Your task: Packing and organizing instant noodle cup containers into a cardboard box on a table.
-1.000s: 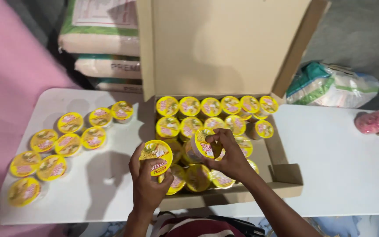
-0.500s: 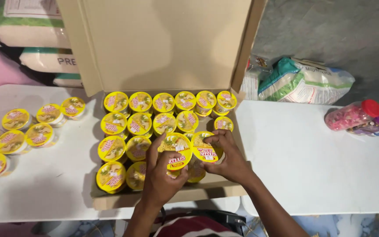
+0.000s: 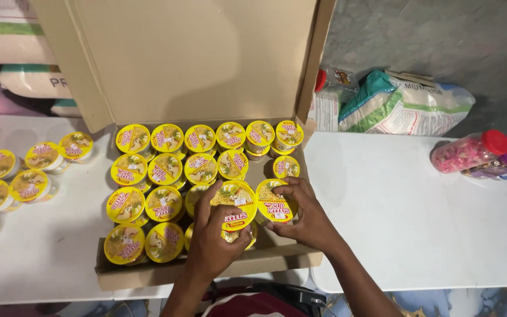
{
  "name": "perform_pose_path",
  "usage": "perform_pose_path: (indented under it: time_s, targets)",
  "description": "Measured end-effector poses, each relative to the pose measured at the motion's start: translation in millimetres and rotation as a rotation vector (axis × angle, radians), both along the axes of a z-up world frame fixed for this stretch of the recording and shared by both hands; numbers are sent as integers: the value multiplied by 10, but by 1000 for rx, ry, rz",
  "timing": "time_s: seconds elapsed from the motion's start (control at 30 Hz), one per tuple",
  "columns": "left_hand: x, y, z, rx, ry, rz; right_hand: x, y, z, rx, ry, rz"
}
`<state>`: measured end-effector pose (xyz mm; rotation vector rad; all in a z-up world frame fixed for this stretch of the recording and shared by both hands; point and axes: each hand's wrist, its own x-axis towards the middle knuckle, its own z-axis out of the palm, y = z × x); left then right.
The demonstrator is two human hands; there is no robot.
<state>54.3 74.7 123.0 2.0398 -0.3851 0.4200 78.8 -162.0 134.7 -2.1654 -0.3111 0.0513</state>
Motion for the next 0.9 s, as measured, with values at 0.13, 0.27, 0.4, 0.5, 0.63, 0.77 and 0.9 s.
perform_pose_path:
  time_s: [0.13,0.27,0.4,0.5,0.63,0.77,0.9]
  targets:
    - [120,-39,-20,-3,21,-23,78,-20,34,6,20,-21]
    - [202,-45,-40,7,29,-21,154,-3,61,32,67,-41]
    - [284,-28,-87,6,71,-30,248,1,38,44,115,-41]
    - [328,-13,-106,25,71,-20,306,29,53,31,123,-29]
    - [387,10,-115,26,71,-6,382,59,35,10,142,-24]
    - [415,11,-146,17,62,5,448,58,-6,2,148,-13]
    - [430,12,-177,7,69,10,500,30,-116,-19,111,-1]
